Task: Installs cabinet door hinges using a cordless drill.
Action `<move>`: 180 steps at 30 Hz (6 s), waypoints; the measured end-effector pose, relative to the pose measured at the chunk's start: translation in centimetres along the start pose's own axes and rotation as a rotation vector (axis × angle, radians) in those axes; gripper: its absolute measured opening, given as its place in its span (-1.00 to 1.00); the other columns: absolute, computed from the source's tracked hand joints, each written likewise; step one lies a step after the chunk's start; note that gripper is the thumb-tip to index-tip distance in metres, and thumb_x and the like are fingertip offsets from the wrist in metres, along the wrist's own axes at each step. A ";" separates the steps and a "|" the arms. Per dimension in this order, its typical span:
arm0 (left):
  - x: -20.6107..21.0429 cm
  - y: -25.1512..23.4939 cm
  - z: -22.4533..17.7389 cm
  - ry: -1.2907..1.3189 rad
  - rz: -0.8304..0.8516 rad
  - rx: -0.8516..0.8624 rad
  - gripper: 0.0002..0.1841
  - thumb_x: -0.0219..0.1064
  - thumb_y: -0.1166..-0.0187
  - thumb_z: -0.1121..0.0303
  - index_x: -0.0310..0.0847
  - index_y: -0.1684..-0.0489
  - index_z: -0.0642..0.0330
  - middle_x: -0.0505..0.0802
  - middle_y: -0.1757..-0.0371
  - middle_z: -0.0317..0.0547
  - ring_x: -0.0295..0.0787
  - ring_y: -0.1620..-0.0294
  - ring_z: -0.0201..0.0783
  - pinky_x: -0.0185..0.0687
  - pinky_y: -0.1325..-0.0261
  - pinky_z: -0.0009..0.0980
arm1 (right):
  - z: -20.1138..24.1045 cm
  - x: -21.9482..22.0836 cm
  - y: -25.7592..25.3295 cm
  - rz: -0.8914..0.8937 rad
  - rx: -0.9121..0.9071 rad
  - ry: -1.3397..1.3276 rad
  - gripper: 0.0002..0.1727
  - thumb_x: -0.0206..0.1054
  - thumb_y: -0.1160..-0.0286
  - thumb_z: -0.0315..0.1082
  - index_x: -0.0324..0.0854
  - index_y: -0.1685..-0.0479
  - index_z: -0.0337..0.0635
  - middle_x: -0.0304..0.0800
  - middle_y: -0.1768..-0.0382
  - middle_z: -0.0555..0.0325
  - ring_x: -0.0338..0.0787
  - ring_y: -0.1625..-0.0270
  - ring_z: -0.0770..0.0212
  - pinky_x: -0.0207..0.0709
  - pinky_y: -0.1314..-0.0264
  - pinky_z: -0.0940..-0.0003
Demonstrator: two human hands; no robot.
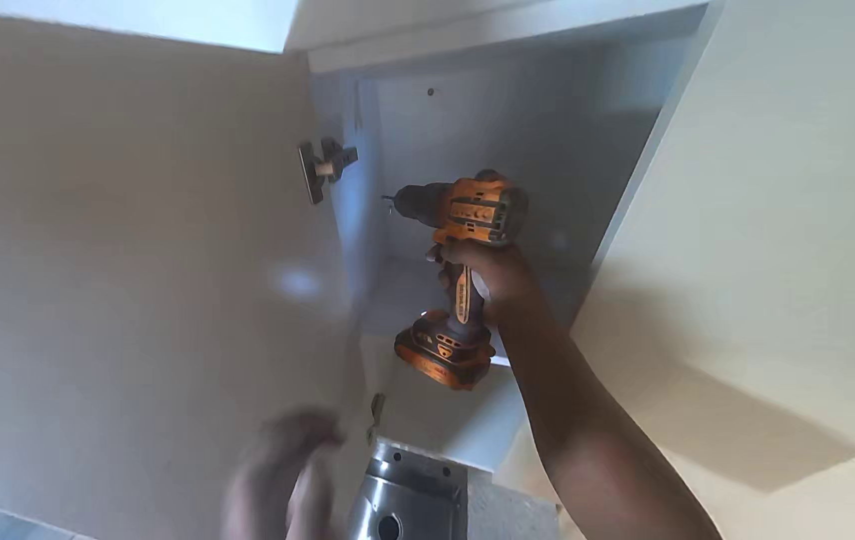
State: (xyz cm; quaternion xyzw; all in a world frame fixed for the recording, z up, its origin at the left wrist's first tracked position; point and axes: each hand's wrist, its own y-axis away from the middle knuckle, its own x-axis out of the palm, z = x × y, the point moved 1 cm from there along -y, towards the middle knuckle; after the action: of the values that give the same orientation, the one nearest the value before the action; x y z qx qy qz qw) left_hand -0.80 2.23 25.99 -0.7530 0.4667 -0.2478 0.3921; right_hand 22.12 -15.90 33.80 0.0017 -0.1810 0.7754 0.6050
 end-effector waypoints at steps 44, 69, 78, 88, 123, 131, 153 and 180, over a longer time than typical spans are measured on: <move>11.5 21.6 38.8 0.409 -0.197 -1.283 -0.64 -0.15 -0.90 0.36 0.31 -0.56 0.10 0.73 -0.08 0.01 0.79 0.06 -0.11 0.79 -0.01 -0.12 | -45.2 -9.8 15.7 -0.118 0.681 -0.533 -0.69 0.41 -0.40 -0.48 0.58 -0.10 -0.38 0.81 0.27 -0.07 0.77 0.47 0.20 0.73 0.43 0.36; 9.1 24.1 41.6 0.363 0.004 -1.027 -0.55 -0.22 -0.81 0.36 0.62 0.39 0.09 0.75 0.50 -0.26 0.74 0.48 -0.41 0.73 0.38 -0.45 | -47.4 -10.4 13.6 0.030 0.687 -0.448 -0.87 0.51 -0.42 -0.33 0.74 0.32 -0.20 0.74 0.54 0.18 0.70 0.52 0.39 0.57 0.49 0.45; 8.9 24.3 41.3 0.269 0.027 -0.889 -0.61 -0.18 -0.79 0.49 0.64 0.28 0.18 0.84 0.33 -0.19 0.84 0.23 -0.38 0.81 0.12 -0.41 | -47.8 -9.9 12.3 0.069 0.689 -0.559 -0.86 0.47 -0.45 -0.33 0.68 0.31 -0.22 0.72 0.55 0.15 0.68 0.60 0.36 0.60 0.54 0.45; 8.5 23.7 41.9 0.304 0.100 -0.907 -0.65 -0.08 -0.73 0.43 0.65 0.39 0.14 0.74 0.52 -0.25 0.69 0.55 -0.44 0.65 0.47 -0.53 | -47.3 -11.1 13.0 0.027 0.675 -0.500 -0.87 0.53 -0.43 -0.33 0.73 0.30 -0.18 0.73 0.58 0.19 0.69 0.59 0.42 0.54 0.59 0.54; 10.4 22.4 41.1 0.847 -0.132 -1.103 -0.69 -0.04 -0.67 0.32 0.69 0.13 0.14 0.84 0.24 -0.04 0.84 0.28 -0.15 0.80 0.24 -0.17 | -46.9 -10.6 9.1 0.187 0.682 -0.419 -0.88 0.46 -0.44 -0.39 0.75 0.10 -0.13 0.81 0.41 0.08 0.72 0.55 0.30 0.67 0.50 0.42; 10.9 21.8 40.7 0.887 -0.256 -1.169 -0.61 -0.13 -0.73 0.23 0.65 0.18 0.19 0.82 0.26 -0.04 0.81 0.33 -0.16 0.78 0.30 -0.24 | -44.8 -10.6 9.2 0.145 0.754 -0.450 -0.90 0.39 -0.54 -0.47 0.69 0.08 -0.26 0.75 0.39 0.04 0.70 0.54 0.32 0.65 0.49 0.52; 12.1 20.5 39.9 0.883 -0.443 -1.128 -0.65 -0.13 -0.77 0.24 0.65 0.03 0.07 0.82 0.00 -0.12 0.81 -0.05 -0.13 0.78 -0.05 -0.14 | -44.3 -10.6 9.7 0.094 0.742 -0.449 -0.83 0.37 -0.47 -0.48 0.70 0.02 -0.26 0.77 0.33 -0.02 0.69 0.56 0.26 0.65 0.55 0.43; 11.8 20.3 40.3 0.915 -0.424 -1.113 -0.53 -0.26 -0.86 0.10 0.59 -0.34 -0.03 0.78 -0.26 -0.21 0.71 -0.32 -0.19 0.67 -0.30 -0.11 | -46.1 -11.7 12.2 0.089 0.686 -0.582 -0.80 0.31 -0.35 -0.50 0.68 0.07 -0.24 0.86 0.29 -0.05 0.77 0.55 0.26 0.71 0.50 0.46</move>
State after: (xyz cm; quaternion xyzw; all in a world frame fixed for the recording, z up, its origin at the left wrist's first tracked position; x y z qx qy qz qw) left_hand 23.90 0.89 -13.54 -0.7358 0.4843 -0.3337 -0.3357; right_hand 23.79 -16.29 -15.28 0.4124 -0.0758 0.7829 0.4596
